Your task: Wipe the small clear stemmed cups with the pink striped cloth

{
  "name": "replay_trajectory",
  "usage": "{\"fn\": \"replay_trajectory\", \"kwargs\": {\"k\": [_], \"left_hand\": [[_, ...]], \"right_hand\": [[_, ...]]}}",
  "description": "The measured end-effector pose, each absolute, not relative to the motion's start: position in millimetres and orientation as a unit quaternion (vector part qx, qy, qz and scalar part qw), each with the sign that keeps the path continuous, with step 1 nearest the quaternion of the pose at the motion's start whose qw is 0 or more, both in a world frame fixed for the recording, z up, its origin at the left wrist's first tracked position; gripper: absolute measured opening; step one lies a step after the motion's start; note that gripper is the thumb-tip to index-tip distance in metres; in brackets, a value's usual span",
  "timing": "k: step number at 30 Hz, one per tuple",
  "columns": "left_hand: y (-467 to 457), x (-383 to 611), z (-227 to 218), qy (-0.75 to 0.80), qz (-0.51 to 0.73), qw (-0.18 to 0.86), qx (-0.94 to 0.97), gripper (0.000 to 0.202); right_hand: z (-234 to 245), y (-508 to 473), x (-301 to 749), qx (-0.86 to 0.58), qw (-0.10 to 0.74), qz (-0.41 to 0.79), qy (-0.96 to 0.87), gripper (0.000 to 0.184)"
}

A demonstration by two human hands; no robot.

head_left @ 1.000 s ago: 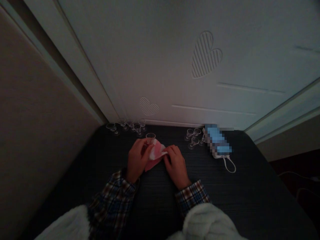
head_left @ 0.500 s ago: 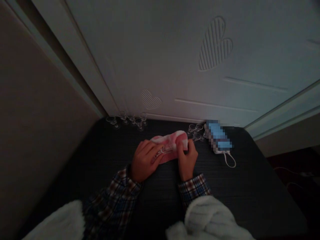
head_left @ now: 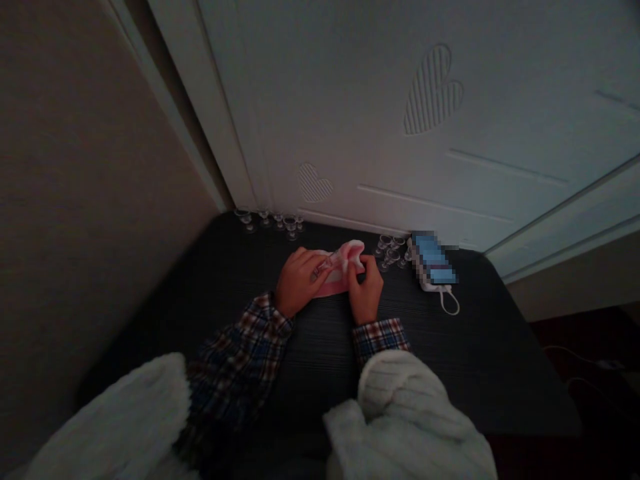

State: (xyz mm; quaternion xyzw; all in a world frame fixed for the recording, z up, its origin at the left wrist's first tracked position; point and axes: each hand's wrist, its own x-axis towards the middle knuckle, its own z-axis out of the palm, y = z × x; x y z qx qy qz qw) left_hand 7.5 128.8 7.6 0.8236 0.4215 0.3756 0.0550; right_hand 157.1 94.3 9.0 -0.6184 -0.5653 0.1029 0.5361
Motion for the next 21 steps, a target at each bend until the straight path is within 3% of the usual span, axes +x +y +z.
{"fn": "replay_trajectory", "kwargs": {"k": [14, 21], "left_hand": [[61.4, 33.0, 5.7, 0.523, 0.393, 0.009, 0.757, 0.026], [30.9, 36.9, -0.6, 0.484, 0.406, 0.026, 0.775, 0.028]], "right_hand": [[2.1, 47.5, 158.5, -0.637, 0.508, 0.07, -0.576, 0.015], [1.2, 14.6, 158.8, -0.622, 0.509, 0.052, -0.593, 0.018]]}}
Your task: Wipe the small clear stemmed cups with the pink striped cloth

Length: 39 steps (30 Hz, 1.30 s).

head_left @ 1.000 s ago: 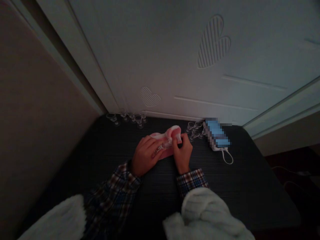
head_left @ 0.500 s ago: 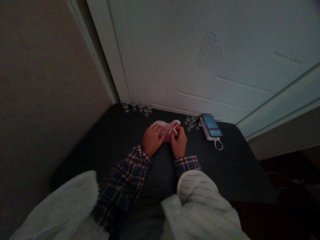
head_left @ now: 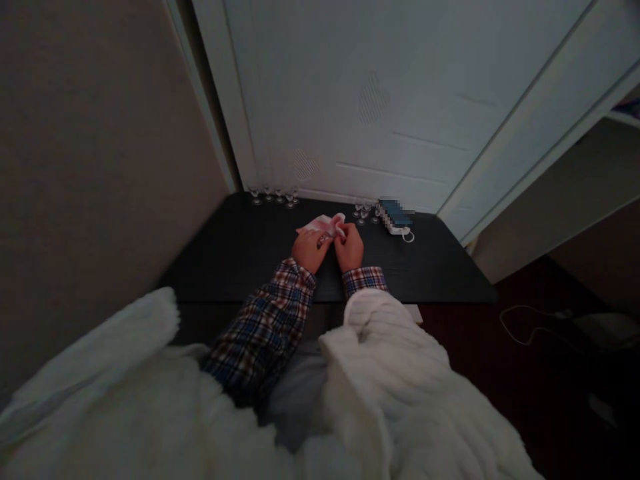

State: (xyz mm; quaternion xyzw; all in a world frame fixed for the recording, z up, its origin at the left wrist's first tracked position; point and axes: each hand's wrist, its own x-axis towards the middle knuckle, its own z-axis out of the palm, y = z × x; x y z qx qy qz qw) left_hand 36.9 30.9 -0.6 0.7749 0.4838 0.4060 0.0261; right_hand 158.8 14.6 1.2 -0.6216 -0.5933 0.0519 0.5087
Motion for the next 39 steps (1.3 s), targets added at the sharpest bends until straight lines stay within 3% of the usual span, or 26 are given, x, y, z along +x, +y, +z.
{"fn": "replay_trajectory", "kwargs": {"k": [8, 15, 22, 26, 39], "left_hand": [[29.1, 36.5, -7.4, 0.469, 0.418, 0.047, 0.777, 0.025], [22.9, 29.6, -7.1, 0.509, 0.393, 0.088, 0.761, 0.022], [24.1, 26.9, -4.1, 0.512, 0.45, 0.081, 0.727, 0.026], [19.7, 28.3, -0.6, 0.495, 0.484, 0.082, 0.717, 0.032], [15.6, 30.4, 3.9, 0.465, 0.514, 0.106, 0.713, 0.016]], "right_hand": [[-0.4, -5.9, 156.0, -0.569, 0.567, 0.07, -0.592, 0.023], [-2.1, -17.0, 158.2, -0.577, 0.541, 0.104, -0.603, 0.017], [-0.5, -18.4, 158.9, -0.538, 0.563, 0.093, -0.621, 0.034], [-2.4, -17.4, 161.0, -0.536, 0.548, 0.092, -0.636, 0.027], [1.2, -18.7, 163.2, -0.533, 0.568, 0.053, -0.625, 0.017]]}}
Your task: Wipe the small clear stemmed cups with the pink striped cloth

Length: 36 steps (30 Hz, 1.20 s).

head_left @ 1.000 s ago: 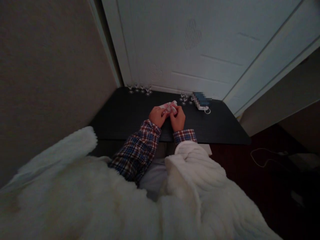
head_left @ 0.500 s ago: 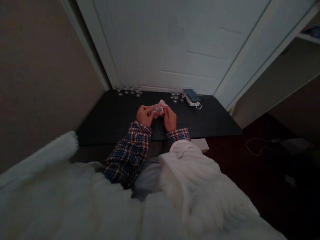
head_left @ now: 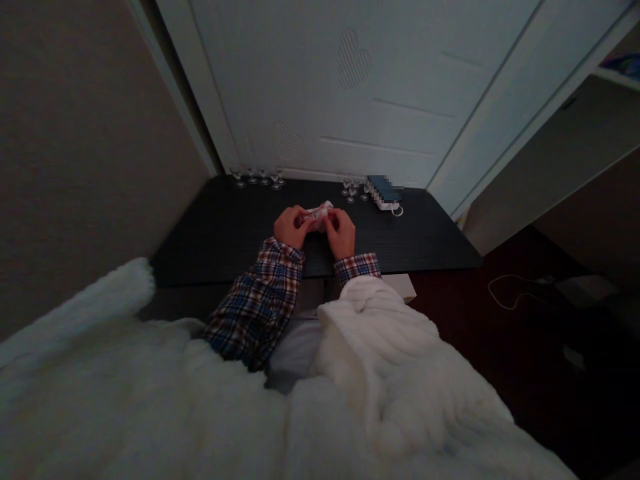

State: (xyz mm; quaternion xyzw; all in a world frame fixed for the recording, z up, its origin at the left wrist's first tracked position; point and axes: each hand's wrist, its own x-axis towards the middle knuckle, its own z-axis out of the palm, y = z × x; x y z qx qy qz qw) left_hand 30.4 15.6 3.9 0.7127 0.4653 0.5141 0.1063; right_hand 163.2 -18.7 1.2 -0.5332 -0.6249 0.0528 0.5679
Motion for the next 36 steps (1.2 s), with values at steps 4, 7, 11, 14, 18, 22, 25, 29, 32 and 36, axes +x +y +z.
{"fn": "replay_trajectory", "kwargs": {"k": [4, 7, 11, 14, 18, 22, 25, 29, 32, 36], "left_hand": [[13.6, 31.5, 6.0, 0.429, 0.523, 0.106, 0.729, 0.018], [11.4, 32.0, 7.4, 0.414, 0.522, 0.128, 0.735, 0.027], [9.8, 31.6, 7.8, 0.424, 0.527, 0.155, 0.72, 0.025], [9.1, 32.4, 7.5, 0.432, 0.546, 0.192, 0.692, 0.032], [7.9, 34.7, 8.6, 0.433, 0.563, 0.229, 0.666, 0.045], [6.2, 35.8, 11.2, 0.437, 0.578, 0.242, 0.646, 0.041], [5.4, 35.5, 12.4, 0.439, 0.575, 0.23, 0.652, 0.028], [5.3, 34.6, 12.0, 0.449, 0.556, 0.239, 0.658, 0.027], [5.7, 34.6, 11.5, 0.436, 0.565, 0.235, 0.66, 0.026], [6.5, 35.2, 11.3, 0.435, 0.575, 0.233, 0.652, 0.035]], "right_hand": [[7.5, -25.0, 162.5, -0.53, 0.585, 0.021, -0.614, 0.021], [10.6, -28.3, 162.1, -0.543, 0.597, 0.019, -0.591, 0.022], [12.0, -29.6, 160.9, -0.539, 0.601, 0.033, -0.589, 0.022], [12.2, -29.6, 160.0, -0.534, 0.602, 0.029, -0.593, 0.024], [11.8, -29.0, 160.1, -0.53, 0.605, 0.017, -0.593, 0.025], [11.0, -28.3, 160.0, -0.531, 0.606, 0.006, -0.592, 0.026], [11.5, -29.1, 159.1, -0.533, 0.61, 0.0, -0.586, 0.027], [13.0, -30.9, 158.5, -0.529, 0.62, 0.006, -0.58, 0.029], [13.3, -30.7, 159.0, -0.522, 0.621, 0.013, -0.585, 0.03], [12.2, -28.9, 159.9, -0.515, 0.625, 0.012, -0.587, 0.028]]}}
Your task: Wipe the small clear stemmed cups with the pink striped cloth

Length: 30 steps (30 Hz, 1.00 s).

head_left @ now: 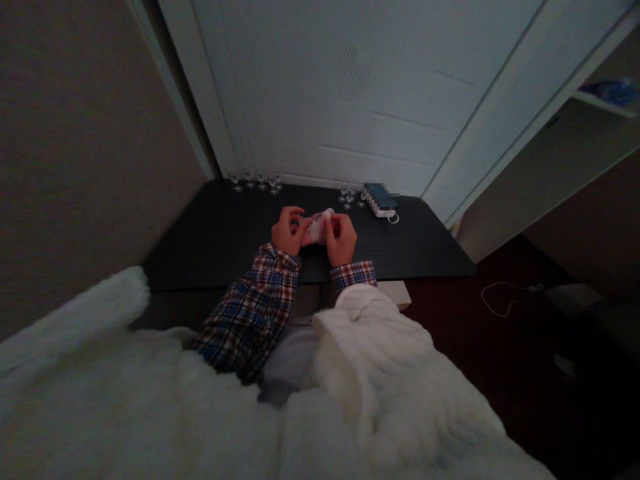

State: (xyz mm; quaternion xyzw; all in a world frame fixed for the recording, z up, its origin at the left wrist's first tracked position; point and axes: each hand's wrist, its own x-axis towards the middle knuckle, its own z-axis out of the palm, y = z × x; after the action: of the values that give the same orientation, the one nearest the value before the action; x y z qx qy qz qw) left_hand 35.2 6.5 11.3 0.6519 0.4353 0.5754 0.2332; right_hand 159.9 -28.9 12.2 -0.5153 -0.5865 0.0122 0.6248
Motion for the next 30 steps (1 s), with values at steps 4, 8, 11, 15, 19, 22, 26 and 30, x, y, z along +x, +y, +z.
{"fn": "replay_trajectory", "kwargs": {"k": [4, 8, 11, 15, 19, 22, 26, 30], "left_hand": [[6.5, 34.4, 12.7, 0.425, 0.572, 0.216, 0.667, 0.032], [4.9, 32.9, 16.0, 0.425, 0.57, 0.181, 0.679, 0.026], [3.5, 32.7, 18.0, 0.438, 0.572, 0.181, 0.67, 0.027], [2.6, 33.6, 18.9, 0.454, 0.589, 0.192, 0.641, 0.031], [3.7, 34.0, 17.9, 0.456, 0.588, 0.209, 0.635, 0.034], [4.8, 34.2, 16.8, 0.455, 0.583, 0.223, 0.636, 0.036], [4.7, 34.9, 17.3, 0.453, 0.566, 0.261, 0.637, 0.039], [3.4, 34.2, 20.2, 0.462, 0.519, 0.276, 0.664, 0.032]], "right_hand": [[11.6, -28.8, 159.3, -0.518, 0.62, 0.025, -0.589, 0.028], [14.0, -31.1, 157.3, -0.528, 0.611, 0.063, -0.587, 0.029], [15.8, -32.4, 156.1, -0.536, 0.61, 0.077, -0.579, 0.031], [15.8, -32.4, 155.7, -0.537, 0.606, 0.083, -0.58, 0.03], [15.4, -32.4, 156.5, -0.548, 0.601, 0.085, -0.576, 0.031], [16.7, -33.7, 157.3, -0.549, 0.602, 0.086, -0.573, 0.032], [19.0, -35.6, 157.9, -0.553, 0.599, 0.086, -0.573, 0.034], [20.3, -36.5, 157.6, -0.567, 0.596, 0.074, -0.563, 0.035]]}}
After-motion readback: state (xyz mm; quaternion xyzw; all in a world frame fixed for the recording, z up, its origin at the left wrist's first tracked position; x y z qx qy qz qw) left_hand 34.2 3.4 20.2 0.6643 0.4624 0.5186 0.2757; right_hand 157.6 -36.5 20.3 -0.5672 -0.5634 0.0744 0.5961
